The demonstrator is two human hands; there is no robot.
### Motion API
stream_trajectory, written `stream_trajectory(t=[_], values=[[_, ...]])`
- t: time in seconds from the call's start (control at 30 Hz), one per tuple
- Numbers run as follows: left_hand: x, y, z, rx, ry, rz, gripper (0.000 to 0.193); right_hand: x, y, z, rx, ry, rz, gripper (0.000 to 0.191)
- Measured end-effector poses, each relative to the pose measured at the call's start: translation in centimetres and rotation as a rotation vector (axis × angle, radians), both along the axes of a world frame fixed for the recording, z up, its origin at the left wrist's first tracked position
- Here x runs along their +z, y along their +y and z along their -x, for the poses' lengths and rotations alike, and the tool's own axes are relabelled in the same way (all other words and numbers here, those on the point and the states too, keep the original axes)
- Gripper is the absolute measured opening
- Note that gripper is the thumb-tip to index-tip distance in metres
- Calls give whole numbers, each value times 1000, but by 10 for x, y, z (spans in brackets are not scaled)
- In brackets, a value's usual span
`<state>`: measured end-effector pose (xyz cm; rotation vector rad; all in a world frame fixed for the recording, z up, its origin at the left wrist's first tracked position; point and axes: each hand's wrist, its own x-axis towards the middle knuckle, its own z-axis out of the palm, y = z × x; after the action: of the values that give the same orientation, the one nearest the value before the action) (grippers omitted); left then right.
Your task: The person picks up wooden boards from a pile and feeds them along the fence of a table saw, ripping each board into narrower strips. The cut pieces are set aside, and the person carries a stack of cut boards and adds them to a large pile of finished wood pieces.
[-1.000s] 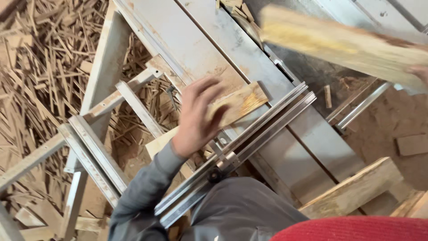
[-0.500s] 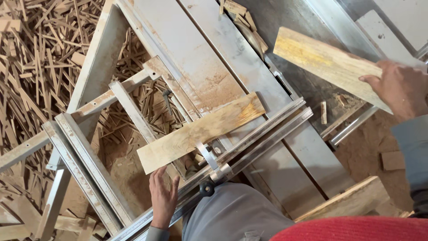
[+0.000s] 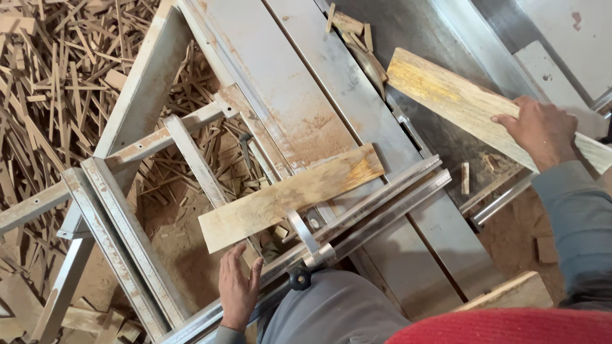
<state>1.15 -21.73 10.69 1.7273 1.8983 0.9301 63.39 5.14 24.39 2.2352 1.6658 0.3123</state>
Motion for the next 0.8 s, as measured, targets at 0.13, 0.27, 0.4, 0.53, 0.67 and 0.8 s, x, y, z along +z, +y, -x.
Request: stream_trajectory(t=[0.13,0.27,0.4,0.53,0.67,0.8], values=[[0,2,1,16,-5,11,48,10,41,20,50,82,-31,64],[-4,2,2,48,9,-56,50,12,108,48,130,79,-59,63],[-9,3,3,74,1,-71,52,18,192,99,199,62,-72,59],[-15,3,5,113,1,-49,49,57,227,161,685,-259,-390,25],[-35,1,5,67,24,-40,49,126,221,215,995,-481,-471,11],[-66,-2,9,34,64,28,49,141,239,272,1103,-545,-277,7]])
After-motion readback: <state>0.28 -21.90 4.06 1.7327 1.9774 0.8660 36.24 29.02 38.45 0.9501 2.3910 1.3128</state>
